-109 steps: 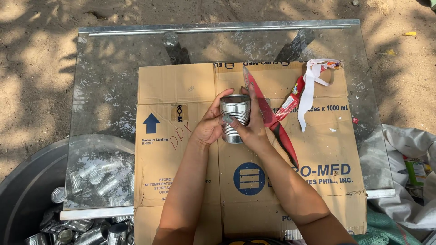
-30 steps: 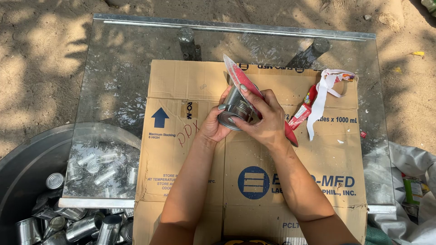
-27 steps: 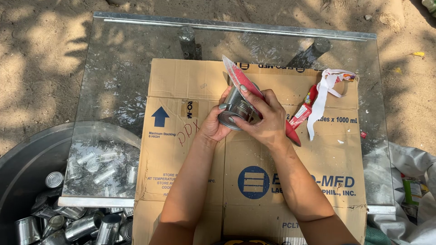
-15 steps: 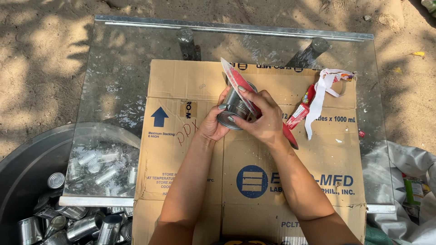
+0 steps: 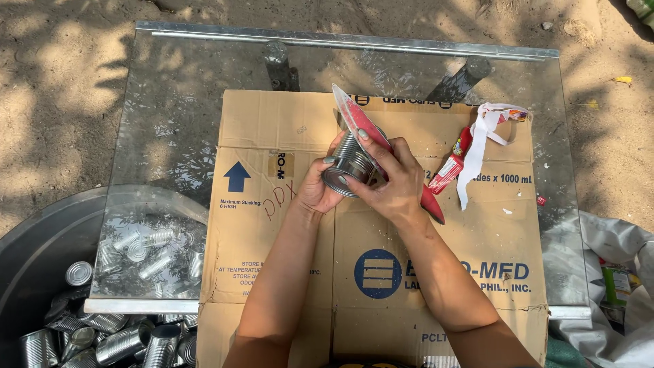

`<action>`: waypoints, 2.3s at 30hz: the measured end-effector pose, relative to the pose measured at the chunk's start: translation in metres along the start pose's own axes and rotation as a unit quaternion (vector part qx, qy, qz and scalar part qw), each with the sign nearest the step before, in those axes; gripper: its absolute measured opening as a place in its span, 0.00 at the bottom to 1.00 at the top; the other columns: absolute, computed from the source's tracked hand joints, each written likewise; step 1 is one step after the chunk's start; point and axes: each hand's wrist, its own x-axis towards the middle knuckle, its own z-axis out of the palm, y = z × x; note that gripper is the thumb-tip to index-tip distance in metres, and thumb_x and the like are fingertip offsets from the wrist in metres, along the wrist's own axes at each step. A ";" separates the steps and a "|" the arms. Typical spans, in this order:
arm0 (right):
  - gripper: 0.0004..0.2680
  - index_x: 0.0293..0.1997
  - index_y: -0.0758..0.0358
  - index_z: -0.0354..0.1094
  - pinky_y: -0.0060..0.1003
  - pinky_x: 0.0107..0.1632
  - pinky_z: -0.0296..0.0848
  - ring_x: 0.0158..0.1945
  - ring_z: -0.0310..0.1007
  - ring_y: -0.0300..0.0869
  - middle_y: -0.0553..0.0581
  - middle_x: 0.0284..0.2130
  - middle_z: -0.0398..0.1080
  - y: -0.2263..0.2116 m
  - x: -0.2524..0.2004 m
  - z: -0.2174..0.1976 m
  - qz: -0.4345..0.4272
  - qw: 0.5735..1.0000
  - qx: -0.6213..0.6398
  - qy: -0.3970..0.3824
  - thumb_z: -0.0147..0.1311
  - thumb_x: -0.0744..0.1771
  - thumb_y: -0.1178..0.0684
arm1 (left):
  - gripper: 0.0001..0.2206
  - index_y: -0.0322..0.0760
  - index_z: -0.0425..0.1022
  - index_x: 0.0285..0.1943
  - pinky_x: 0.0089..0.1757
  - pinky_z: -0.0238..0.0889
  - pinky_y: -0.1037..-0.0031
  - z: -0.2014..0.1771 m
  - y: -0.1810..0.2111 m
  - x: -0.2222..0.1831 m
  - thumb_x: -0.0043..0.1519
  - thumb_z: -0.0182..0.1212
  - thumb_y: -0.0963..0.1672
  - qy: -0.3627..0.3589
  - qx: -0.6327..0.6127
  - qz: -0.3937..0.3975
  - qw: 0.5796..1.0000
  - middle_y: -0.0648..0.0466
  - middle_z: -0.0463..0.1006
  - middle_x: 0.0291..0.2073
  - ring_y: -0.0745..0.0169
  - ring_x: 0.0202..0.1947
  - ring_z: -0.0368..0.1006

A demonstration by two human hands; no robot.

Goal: Scraping a paper label off a metal tin can using a knife

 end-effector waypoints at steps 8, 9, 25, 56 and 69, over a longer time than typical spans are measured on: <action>0.24 0.60 0.47 0.76 0.47 0.33 0.70 0.28 0.70 0.52 0.54 0.33 0.64 0.009 -0.002 0.008 -0.069 0.996 -0.047 0.035 0.72 0.59 0.42 | 0.32 0.43 0.50 0.78 0.59 0.62 0.45 -0.016 -0.003 0.004 0.61 0.53 0.44 0.024 0.017 0.004 1.000 0.34 0.63 0.67 0.35 0.63 0.66; 0.23 0.60 0.47 0.76 0.47 0.33 0.70 0.28 0.70 0.52 0.55 0.32 0.63 0.009 -0.001 0.008 -0.074 0.995 -0.048 0.037 0.72 0.59 0.42 | 0.32 0.43 0.50 0.78 0.60 0.62 0.45 -0.015 -0.003 0.004 0.61 0.53 0.44 0.026 0.014 0.005 1.000 0.34 0.63 0.67 0.35 0.63 0.66; 0.22 0.56 0.41 0.77 0.46 0.28 0.69 0.24 0.70 0.51 0.53 0.27 0.63 0.008 -0.006 0.004 0.004 0.999 -0.021 0.035 0.73 0.58 0.38 | 0.32 0.43 0.52 0.77 0.59 0.64 0.49 0.006 -0.001 0.005 0.61 0.53 0.45 0.022 0.026 -0.009 0.999 0.33 0.63 0.67 0.36 0.62 0.66; 0.23 0.58 0.44 0.76 0.46 0.32 0.71 0.28 0.71 0.51 0.53 0.32 0.65 0.003 -0.005 0.011 -0.061 0.993 -0.081 0.067 0.74 0.57 0.41 | 0.33 0.40 0.50 0.77 0.58 0.65 0.52 -0.016 -0.003 0.006 0.60 0.54 0.44 0.030 0.029 0.010 0.999 0.36 0.65 0.65 0.40 0.61 0.68; 0.31 0.62 0.38 0.71 0.46 0.28 0.68 0.28 0.72 0.52 0.55 0.33 0.68 0.003 0.002 -0.009 0.031 0.997 0.065 -0.027 0.77 0.53 0.41 | 0.36 0.43 0.48 0.78 0.56 0.68 0.54 0.029 0.001 0.001 0.58 0.54 0.44 -0.005 0.085 0.004 0.996 0.37 0.65 0.65 0.43 0.58 0.70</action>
